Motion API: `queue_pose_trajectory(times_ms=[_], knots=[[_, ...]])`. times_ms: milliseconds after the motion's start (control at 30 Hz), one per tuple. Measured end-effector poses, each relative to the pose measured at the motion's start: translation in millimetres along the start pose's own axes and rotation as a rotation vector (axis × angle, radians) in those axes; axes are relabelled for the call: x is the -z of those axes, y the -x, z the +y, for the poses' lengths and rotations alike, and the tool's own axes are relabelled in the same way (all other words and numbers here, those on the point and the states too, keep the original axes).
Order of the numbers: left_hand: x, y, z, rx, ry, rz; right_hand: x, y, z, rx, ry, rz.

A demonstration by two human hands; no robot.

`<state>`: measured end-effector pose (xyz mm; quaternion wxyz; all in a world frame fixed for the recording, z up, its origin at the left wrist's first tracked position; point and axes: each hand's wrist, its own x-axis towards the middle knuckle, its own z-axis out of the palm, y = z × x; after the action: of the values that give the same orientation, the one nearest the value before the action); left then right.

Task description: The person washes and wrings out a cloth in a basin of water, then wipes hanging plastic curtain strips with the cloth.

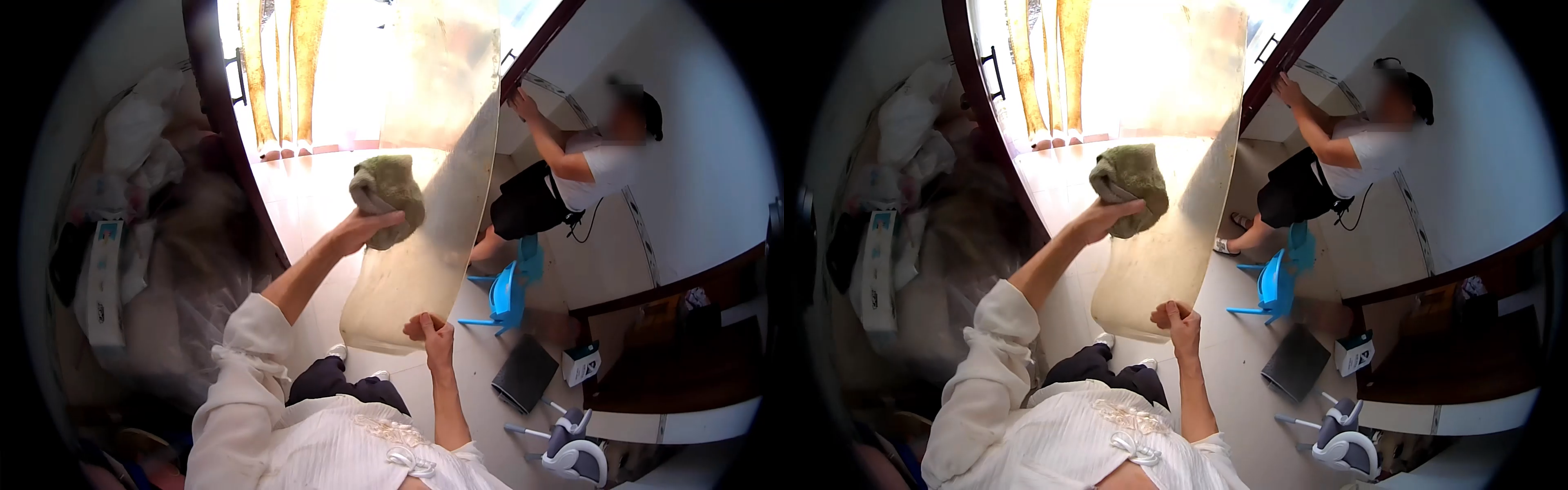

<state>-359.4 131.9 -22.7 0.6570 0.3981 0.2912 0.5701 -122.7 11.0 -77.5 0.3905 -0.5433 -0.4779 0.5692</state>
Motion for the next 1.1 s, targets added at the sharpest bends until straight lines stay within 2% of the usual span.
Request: queue_pose_trajectory(times_ms=[67,200,267,333,467,533,567,633,733,800,867,933,967,1000,1067,1100], knots=[[0.3,12.9,-20.0,0.126,0.168,0.049,5.1,-4.6,11.1,-0.001,0.008,0.031],[-5.8,34.6,-13.7,0.239,0.241,0.031,8.8,-9.3,16.4,-0.052,0.029,0.005],[-6.1,42.7,-20.1,0.119,0.222,0.05,6.4,-16.5,20.8,-0.01,-0.028,0.001],[-4.8,50.8,-18.1,0.083,0.236,0.095,4.6,-18.2,19.2,-0.013,-0.02,-0.018],[11.5,58.9,-18.5,0.132,0.25,0.19,-0.9,-17.8,21.0,-0.002,0.0,-0.095],[18.1,61.7,-19.8,0.135,0.084,0.184,-4.3,-21.3,19.3,-0.023,0.003,-0.104],[15.4,65.6,-25.2,0.152,0.064,0.279,-4.9,-22.0,19.2,-0.023,0.003,-0.103],[8.2,71.2,-31.2,0.186,0.088,0.333,-0.8,-19.4,19.5,-0.065,0.004,-0.112],[11.7,91.5,-47.6,0.264,-0.081,0.259,-1.2,-15.5,18.0,-0.026,0.008,-0.073],[21.8,115.9,-83.7,0.292,-0.012,0.237,6.6,-15.5,17.7,-0.027,0.041,-0.067],[21.4,143.2,-107.1,0.327,-0.279,0.233,9.0,-13.1,15.4,-0.037,0.063,-0.056],[26.8,159.9,-133.9,0.461,-0.217,0.158,8.7,-9.4,4.8,0.011,0.064,-0.036],[27.3,161.2,-139.0,0.534,-0.085,0.168,7.8,-9.5,2.6,0.007,0.05,-0.017],[25.9,158.2,-127.3,0.533,-0.092,0.16,6.3,-8.8,1.7,0.013,0.045,-0.009],[25.0,151.4,-96.9,0.545,-0.329,0.133,2.8,-9.6,-1.4,0.008,0.044,-0.014],[30.0,149.0,-89.7,0.52,-0.399,0.226,0.5,-8.0,-3.8,0.006,0.046,-0.019]])
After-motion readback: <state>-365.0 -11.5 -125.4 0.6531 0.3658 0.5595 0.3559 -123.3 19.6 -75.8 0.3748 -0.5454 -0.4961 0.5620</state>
